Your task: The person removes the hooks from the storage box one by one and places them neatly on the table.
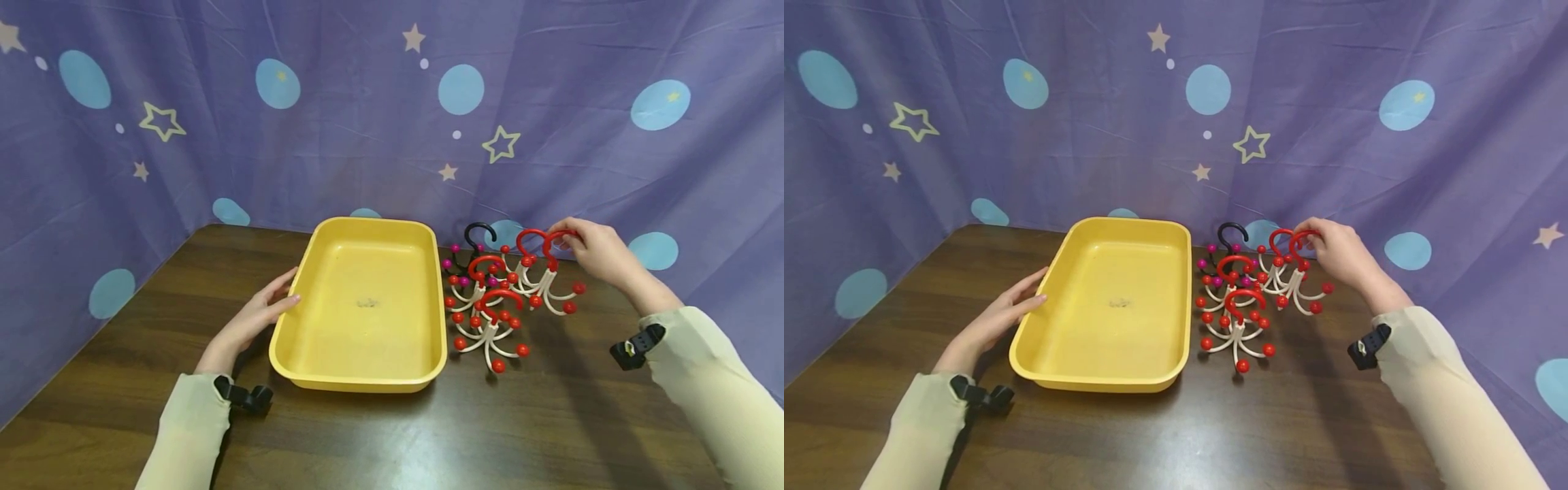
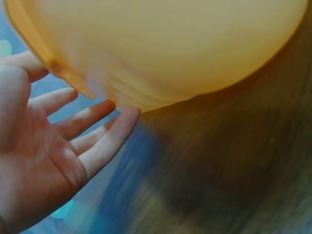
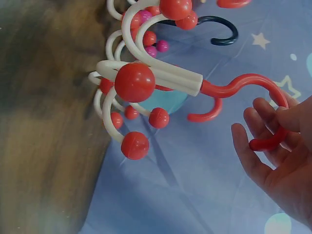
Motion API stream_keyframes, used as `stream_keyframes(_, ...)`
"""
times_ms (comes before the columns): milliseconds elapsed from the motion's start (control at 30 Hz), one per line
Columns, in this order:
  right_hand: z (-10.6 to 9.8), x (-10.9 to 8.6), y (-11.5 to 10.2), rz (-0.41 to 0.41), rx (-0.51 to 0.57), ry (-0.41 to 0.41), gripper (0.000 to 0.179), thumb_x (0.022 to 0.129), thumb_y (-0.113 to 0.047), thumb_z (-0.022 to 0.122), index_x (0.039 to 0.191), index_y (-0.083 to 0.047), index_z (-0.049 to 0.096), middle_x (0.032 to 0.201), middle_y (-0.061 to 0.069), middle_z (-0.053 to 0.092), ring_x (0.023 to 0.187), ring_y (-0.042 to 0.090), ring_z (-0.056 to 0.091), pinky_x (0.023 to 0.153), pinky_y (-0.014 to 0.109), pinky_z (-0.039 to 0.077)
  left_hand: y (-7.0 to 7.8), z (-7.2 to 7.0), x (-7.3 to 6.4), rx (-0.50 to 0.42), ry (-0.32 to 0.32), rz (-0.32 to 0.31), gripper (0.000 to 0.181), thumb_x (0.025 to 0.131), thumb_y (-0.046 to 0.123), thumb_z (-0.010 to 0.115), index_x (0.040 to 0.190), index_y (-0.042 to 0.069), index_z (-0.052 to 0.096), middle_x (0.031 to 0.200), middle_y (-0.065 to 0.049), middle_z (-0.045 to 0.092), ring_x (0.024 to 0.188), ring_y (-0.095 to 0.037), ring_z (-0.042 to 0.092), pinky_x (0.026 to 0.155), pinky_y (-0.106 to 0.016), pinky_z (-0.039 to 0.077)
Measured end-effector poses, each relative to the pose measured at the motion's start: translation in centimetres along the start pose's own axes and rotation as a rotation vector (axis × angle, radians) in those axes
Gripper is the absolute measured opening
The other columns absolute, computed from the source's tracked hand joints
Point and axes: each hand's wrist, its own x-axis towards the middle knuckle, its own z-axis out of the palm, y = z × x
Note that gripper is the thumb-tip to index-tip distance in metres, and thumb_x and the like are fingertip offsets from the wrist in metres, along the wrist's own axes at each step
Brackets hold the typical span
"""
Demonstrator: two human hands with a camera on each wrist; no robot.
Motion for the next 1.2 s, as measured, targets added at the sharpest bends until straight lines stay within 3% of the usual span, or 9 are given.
stream_keyframes(100,0.5,-0.3,0.3,0.001,-0.004,0.007,0.022,0.09,0.002,0.048,0.103,-0.006,0.063,0.09,0.015,0.065,0.069,0.023,0.049,0.061,0.034,0.037,0.0,0.0,0.0,-0.004,-0.003,0.001,0.067,0.092,0.033,0.051,0.147,0.025,0.013,0.142,-0.021,0.03,0.121,-0.036,0.04,0.092,-0.049,0.042)
stream_keyframes(333,0.9,-0.8,0.5,0.01,0.02,0.044,0.021,0.09,0.001,0.048,0.101,-0.007,0.064,0.086,0.012,0.066,0.073,0.023,0.054,0.064,0.036,0.039,0.1,0.0,0.0,-0.004,-0.002,0.002,0.067,0.092,0.034,0.051,0.147,0.026,0.013,0.143,-0.02,0.03,0.122,-0.036,0.039,0.092,-0.048,0.042)
stream_keyframes(600,0.8,-1.3,0.8,0.012,0.033,0.0,0.021,0.091,0.0,0.048,0.102,-0.009,0.064,0.089,0.012,0.067,0.075,0.022,0.056,0.063,0.034,0.04,0.1,-0.1,-0.1,-0.007,-0.006,0.009,0.067,0.093,0.033,0.051,0.147,0.026,0.013,0.144,-0.02,0.029,0.122,-0.036,0.039,0.092,-0.048,0.043)
stream_keyframes(933,2.7,-2.2,1.8,-0.026,0.076,-0.018,0.021,0.091,0.001,0.048,0.102,-0.008,0.063,0.088,0.013,0.068,0.081,0.027,0.062,0.067,0.039,0.044,0.0,-0.1,0.0,-0.02,-0.013,0.015,0.067,0.093,0.033,0.051,0.147,0.025,0.013,0.144,-0.02,0.029,0.123,-0.036,0.039,0.092,-0.047,0.042)
stream_keyframes(1200,4.3,-2.9,2.2,0.001,0.073,-0.002,0.021,0.089,0.002,0.05,0.103,-0.008,0.063,0.084,0.01,0.066,0.069,0.021,0.053,0.063,0.034,0.04,-0.1,0.1,-0.1,-0.015,-0.014,0.01,0.067,0.093,0.034,0.051,0.147,0.024,0.013,0.144,-0.02,0.028,0.123,-0.036,0.038,0.092,-0.048,0.042)
